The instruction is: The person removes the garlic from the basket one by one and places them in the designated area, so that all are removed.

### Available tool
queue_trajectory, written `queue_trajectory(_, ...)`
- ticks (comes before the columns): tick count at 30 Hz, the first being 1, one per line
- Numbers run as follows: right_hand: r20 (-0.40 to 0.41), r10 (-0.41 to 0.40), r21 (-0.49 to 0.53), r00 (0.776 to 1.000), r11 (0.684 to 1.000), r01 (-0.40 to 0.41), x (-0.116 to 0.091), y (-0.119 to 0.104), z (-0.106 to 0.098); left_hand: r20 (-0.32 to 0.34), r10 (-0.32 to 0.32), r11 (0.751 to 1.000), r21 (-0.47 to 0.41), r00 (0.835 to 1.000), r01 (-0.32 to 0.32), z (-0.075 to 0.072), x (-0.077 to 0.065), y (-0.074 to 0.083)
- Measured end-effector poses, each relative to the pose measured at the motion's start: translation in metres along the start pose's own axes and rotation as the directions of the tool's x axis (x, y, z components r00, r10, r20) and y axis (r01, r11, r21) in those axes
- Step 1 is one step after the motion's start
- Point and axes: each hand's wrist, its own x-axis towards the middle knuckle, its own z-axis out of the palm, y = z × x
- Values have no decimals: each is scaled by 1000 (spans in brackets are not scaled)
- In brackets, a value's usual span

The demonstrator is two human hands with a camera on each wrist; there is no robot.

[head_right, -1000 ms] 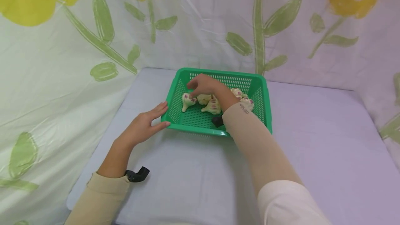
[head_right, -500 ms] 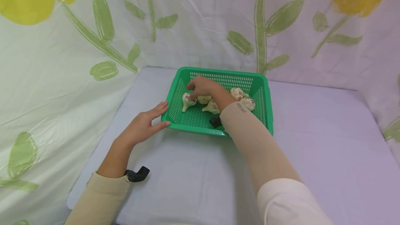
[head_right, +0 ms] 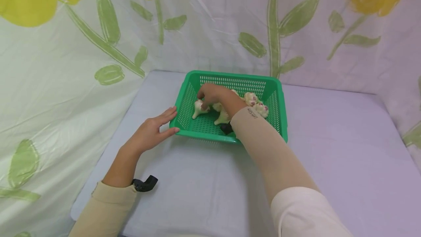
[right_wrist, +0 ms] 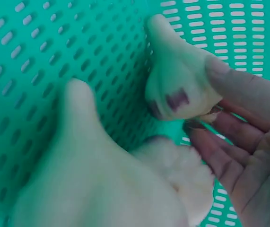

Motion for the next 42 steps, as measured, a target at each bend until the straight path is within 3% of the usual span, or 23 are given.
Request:
queue_trajectory(6, 56, 12, -3, 998, 1000, -12, 0, 5, 3, 0, -13, 1000, -15, 1000, 13, 0, -1, 0)
queue_trajectory(15, 45, 1, 100, 999, 995, -6, 0, 15, 2, -12, -2, 1000, -20, 1000, 2, -1, -2, 0)
queue_trajectory(32, 117, -31, 52, 993, 998, 25, 0, 8, 2, -13, 0, 999, -37, 1000, -1, 1, -1, 0)
queue_trajectory(42, 102, -19, 51, 995, 999, 14, 0, 10, 6, -15, 3, 1000, -27, 1000, -3, 2, -3, 0)
